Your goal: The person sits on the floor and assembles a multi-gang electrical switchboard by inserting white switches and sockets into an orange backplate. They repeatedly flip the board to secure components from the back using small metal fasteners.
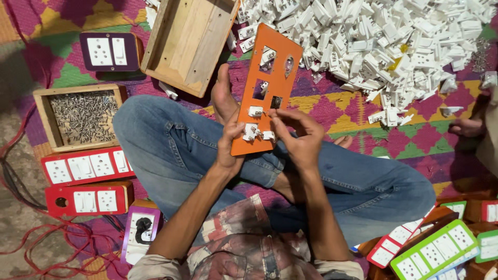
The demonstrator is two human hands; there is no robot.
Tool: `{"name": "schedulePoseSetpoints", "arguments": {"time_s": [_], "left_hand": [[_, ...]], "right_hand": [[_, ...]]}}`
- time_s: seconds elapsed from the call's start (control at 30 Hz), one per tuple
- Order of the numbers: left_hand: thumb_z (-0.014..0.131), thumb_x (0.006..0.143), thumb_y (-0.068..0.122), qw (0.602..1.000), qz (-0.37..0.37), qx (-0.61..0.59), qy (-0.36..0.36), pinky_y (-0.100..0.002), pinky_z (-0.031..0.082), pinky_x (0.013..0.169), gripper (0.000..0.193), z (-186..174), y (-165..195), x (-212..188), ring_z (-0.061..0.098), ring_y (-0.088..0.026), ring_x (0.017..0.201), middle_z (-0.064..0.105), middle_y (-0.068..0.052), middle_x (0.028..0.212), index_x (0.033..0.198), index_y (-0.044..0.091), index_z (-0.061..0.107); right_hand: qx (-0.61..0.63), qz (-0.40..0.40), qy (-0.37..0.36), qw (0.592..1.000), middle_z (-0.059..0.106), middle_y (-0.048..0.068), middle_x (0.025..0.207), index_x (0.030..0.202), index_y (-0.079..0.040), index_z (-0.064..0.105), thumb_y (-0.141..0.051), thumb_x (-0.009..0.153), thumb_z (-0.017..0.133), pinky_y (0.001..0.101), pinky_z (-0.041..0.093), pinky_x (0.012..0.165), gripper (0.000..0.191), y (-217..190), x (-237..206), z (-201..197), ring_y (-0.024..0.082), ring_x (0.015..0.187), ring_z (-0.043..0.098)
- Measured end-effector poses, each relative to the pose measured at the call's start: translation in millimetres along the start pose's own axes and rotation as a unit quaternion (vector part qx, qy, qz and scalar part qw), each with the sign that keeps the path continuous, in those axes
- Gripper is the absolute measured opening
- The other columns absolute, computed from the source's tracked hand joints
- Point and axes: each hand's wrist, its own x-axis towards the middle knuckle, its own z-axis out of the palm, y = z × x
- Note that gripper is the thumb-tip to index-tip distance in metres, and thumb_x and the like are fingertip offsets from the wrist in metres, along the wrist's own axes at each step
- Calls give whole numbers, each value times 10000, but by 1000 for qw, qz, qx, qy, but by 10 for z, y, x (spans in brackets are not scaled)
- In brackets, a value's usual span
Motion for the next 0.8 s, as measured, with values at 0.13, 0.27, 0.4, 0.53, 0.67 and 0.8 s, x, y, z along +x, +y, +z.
{"name": "schedulePoseSetpoints", "arguments": {"time_s": [0.13,0.27,0.4,0.53,0.67,0.8], "left_hand": [[590,946,313,1000,2,22,19,-348,554,1006,604,-46,-33,-2,675,-208,1139,651,-142,1264,1433,-23,470],[599,941,301,1000,3,24,11,-347,566,982,551,-83,-60,-6,687,-193,1095,662,-131,1217,1382,-11,490],[604,954,297,1000,0,26,13,-338,565,966,529,-106,-66,-19,688,-192,1063,670,-134,1183,1371,-15,510],[599,954,300,1000,2,21,12,-335,557,974,546,-103,-60,-24,684,-192,1082,669,-134,1205,1389,-19,510],[589,950,315,1000,7,6,8,-341,537,1028,587,-74,-56,-22,665,-198,1152,648,-130,1262,1421,-21,492],[577,954,330,1000,5,6,8,-350,526,1031,603,-56,-48,-29,652,-212,1169,640,-137,1273,1432,-25,485]], "right_hand": [[-120,-76,-4,990,761,89,1016,1096,11,778,11,913,792,241,561,794,184,-61,25,115,134,902,712],[-113,-92,12,989,711,66,979,1067,-11,771,1,907,798,241,518,750,164,-55,19,170,125,860,658],[-128,-92,30,987,679,54,963,1064,-20,776,-2,903,800,244,493,739,164,-46,-13,224,125,865,633],[-154,-111,44,981,678,60,965,1064,-25,778,-7,899,806,249,501,757,169,-56,-35,258,137,878,639],[-179,-125,66,974,691,69,973,1045,-26,780,-18,892,820,271,507,803,158,-73,-77,278,157,902,654],[-176,-121,78,974,691,73,981,1042,-29,780,-33,895,818,278,514,805,153,-79,-95,307,164,912,657]]}}
